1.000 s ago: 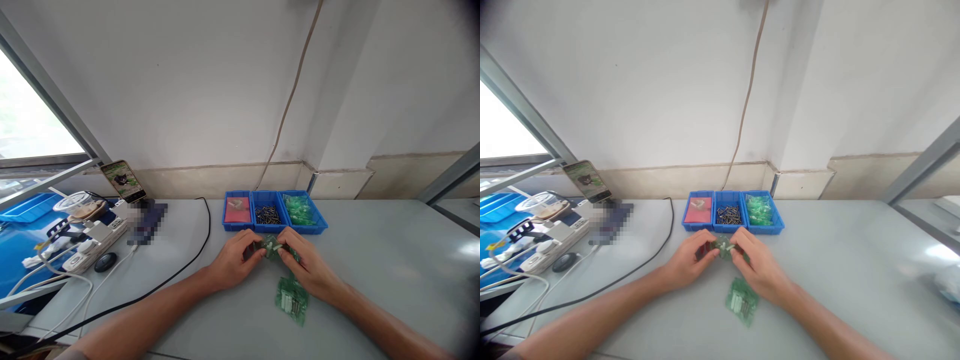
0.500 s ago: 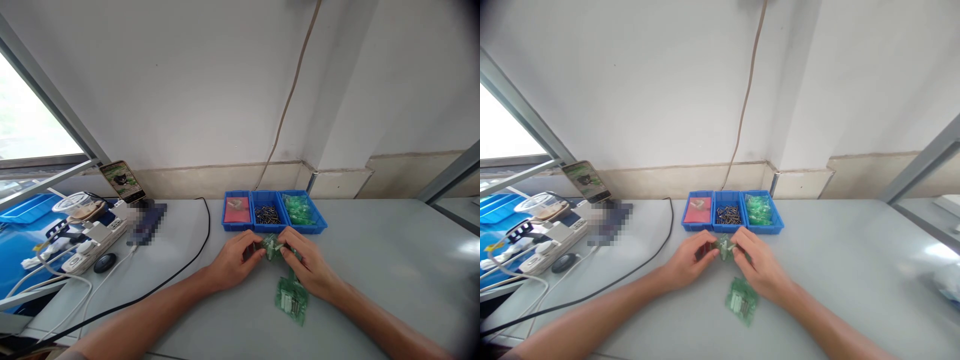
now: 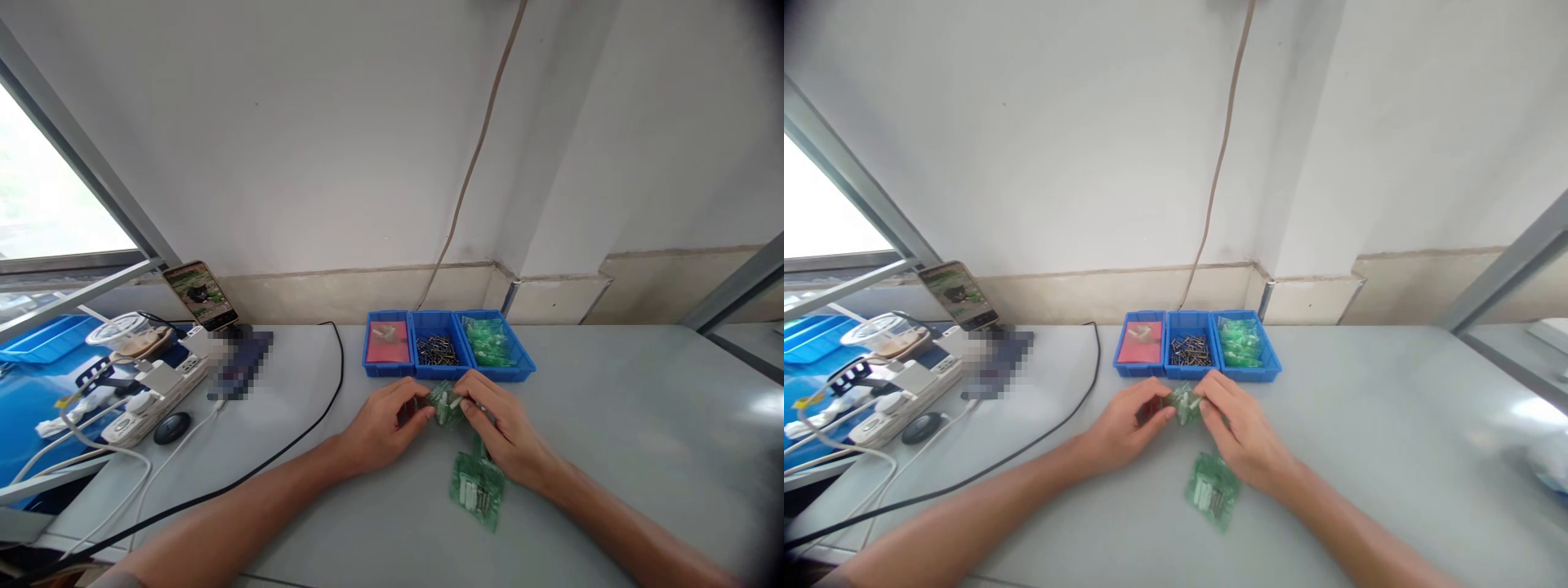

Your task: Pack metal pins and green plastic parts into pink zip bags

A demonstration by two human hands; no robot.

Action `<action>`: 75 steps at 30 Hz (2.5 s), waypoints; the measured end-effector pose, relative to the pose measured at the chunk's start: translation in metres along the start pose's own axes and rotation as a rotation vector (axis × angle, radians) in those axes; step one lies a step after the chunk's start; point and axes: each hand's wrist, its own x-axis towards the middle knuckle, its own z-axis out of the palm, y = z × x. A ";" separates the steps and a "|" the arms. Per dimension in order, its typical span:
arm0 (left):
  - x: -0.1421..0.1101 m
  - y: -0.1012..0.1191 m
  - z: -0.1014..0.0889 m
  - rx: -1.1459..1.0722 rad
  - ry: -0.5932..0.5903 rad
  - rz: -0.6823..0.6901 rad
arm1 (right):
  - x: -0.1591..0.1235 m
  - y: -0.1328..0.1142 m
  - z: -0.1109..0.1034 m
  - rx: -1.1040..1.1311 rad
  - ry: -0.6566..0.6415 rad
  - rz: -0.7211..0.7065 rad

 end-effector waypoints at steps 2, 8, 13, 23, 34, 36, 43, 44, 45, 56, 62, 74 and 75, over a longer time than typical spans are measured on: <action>0.000 0.001 0.000 0.002 -0.006 -0.009 | 0.000 0.001 0.000 0.003 0.005 -0.005; 0.000 0.001 -0.001 0.005 -0.003 -0.005 | 0.001 -0.001 -0.001 0.008 0.002 -0.008; -0.001 -0.001 0.000 -0.005 0.007 -0.037 | 0.002 -0.001 0.001 0.000 -0.002 0.005; 0.000 0.000 0.000 -0.019 0.013 -0.059 | 0.002 0.000 0.004 -0.003 -0.010 -0.025; -0.001 0.001 0.000 -0.027 0.005 -0.061 | 0.002 -0.002 0.003 -0.021 -0.009 -0.015; -0.001 0.001 0.000 -0.030 0.009 -0.064 | 0.002 -0.002 0.004 -0.026 0.001 -0.012; 0.000 0.004 -0.001 -0.033 0.000 -0.072 | 0.001 -0.001 0.004 -0.021 -0.006 0.008; 0.000 0.004 -0.001 -0.033 0.002 -0.074 | 0.001 -0.001 0.004 -0.016 -0.011 0.015; -0.001 0.004 -0.001 -0.034 0.004 -0.077 | 0.001 0.000 0.004 -0.012 -0.016 0.020; -0.001 0.001 0.000 -0.030 0.003 -0.083 | 0.000 0.001 0.005 -0.039 -0.040 0.032; -0.001 0.002 -0.001 -0.021 -0.013 -0.080 | 0.000 -0.001 0.005 -0.048 -0.032 0.021; -0.001 0.003 -0.001 -0.019 -0.028 -0.085 | 0.000 -0.001 0.003 -0.058 -0.028 0.045; -0.001 0.003 -0.001 -0.019 -0.030 -0.086 | 0.000 0.000 0.003 -0.060 -0.029 0.046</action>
